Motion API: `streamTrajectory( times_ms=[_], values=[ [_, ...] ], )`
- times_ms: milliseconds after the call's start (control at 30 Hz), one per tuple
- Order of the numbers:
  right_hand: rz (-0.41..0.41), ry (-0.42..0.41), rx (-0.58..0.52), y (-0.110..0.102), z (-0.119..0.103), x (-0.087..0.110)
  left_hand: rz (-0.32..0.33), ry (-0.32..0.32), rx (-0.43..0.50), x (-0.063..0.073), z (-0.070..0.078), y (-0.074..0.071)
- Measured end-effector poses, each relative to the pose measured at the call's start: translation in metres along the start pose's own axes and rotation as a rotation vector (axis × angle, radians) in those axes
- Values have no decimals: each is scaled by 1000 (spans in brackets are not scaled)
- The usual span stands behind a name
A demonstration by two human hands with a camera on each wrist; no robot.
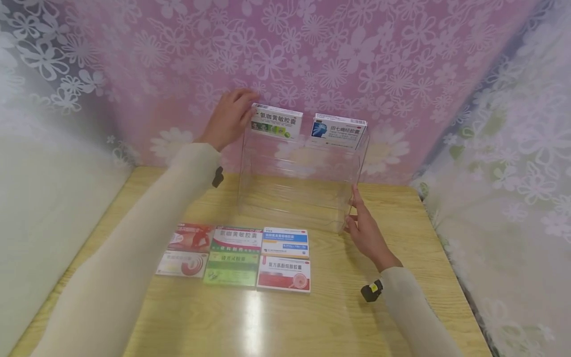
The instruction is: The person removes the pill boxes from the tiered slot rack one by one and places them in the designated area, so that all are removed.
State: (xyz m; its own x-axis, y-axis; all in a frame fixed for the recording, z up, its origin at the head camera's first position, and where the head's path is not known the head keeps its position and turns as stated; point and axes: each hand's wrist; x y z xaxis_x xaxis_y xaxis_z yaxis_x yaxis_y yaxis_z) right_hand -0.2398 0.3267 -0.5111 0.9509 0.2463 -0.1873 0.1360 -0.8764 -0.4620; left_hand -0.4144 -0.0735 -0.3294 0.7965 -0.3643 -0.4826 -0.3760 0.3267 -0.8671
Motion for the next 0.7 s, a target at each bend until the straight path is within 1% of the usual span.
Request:
streamTrajectory(
  times_ms=[100,233,400,533,700],
  values=[
    [-1,4,2,0,-1,0,-37,-19,-29,-4,1,0],
    [-1,10,5,0,-1,0,-62,-41,-38,-4,1,2],
    [6,7,10,0,1,-1,-43,-69,-5,-3,1,8],
    [8,2,17,0,1,-1,-27,-66,18,-5,1,10],
    [4,6,17,0,3,0,-36,-58,44,-8,2,12]
  ],
)
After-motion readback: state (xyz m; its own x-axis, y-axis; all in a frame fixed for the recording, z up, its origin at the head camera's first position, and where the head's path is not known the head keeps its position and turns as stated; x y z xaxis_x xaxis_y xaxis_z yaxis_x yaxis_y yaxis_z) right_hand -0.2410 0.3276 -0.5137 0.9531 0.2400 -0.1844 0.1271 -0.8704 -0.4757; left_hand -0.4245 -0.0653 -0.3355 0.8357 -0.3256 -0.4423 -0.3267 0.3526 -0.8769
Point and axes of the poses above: each hand's wrist, its own x-axis away from the middle knuckle, its own y-axis out of the palm, z = x × y, and after that the axes turned 13 degrees about -x, right-handed
